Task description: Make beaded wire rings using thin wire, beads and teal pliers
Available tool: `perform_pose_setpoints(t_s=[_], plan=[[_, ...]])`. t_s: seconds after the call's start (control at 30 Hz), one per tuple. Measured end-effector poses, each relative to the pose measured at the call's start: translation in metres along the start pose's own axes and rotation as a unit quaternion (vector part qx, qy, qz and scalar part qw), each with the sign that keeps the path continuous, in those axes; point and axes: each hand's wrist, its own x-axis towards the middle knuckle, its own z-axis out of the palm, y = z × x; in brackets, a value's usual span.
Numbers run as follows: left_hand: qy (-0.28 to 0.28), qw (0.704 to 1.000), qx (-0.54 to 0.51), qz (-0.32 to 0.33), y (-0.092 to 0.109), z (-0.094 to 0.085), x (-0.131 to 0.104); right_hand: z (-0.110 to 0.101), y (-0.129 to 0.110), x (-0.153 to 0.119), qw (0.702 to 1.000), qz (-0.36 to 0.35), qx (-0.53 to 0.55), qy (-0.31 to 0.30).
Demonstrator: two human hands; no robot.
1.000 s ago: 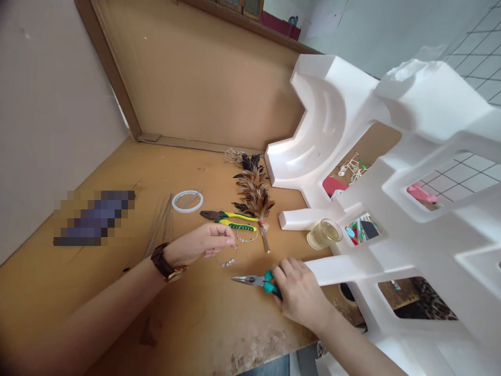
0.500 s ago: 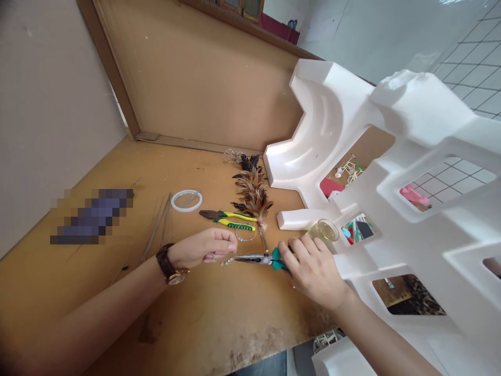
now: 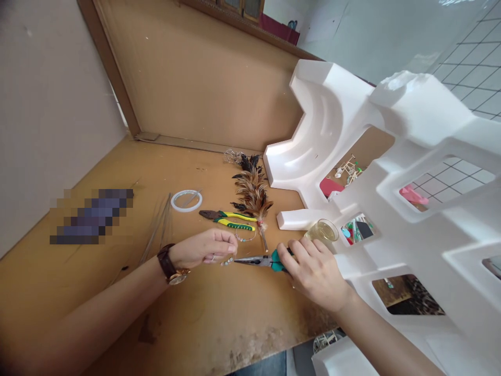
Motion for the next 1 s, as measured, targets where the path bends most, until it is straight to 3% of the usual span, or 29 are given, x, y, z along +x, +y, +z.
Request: perform_pose_setpoints(t_s=[0.23,0.37,0.5,0.63,0.77,0.9,1.0], plan=[[-0.006,0.999,0.034,0.008,0.002,0.001,-0.001,-0.002,0.000,0.005,0.999,-0.001,0.035,0.014],[0.035,0.985,0.164,0.047,0.001,0.007,0.000,-0.010,0.000,0.014,0.982,0.028,0.159,-0.101],[0.070,0.956,0.268,0.097,-0.002,0.017,-0.002,-0.024,0.006,0.022,0.929,0.072,0.272,-0.241],[0.081,0.936,0.317,0.130,-0.002,0.023,-0.005,-0.031,0.014,0.024,0.890,0.103,0.322,-0.305],[0.089,0.931,0.325,0.141,0.000,0.024,-0.006,-0.029,0.017,0.022,0.884,0.124,0.327,-0.311],[0.065,0.974,0.201,0.075,0.004,0.019,-0.007,-0.028,0.017,0.020,0.912,0.126,0.282,-0.270],[0.055,0.984,0.154,0.071,0.008,0.014,-0.008,-0.028,0.018,0.018,0.924,0.122,0.252,-0.260]])
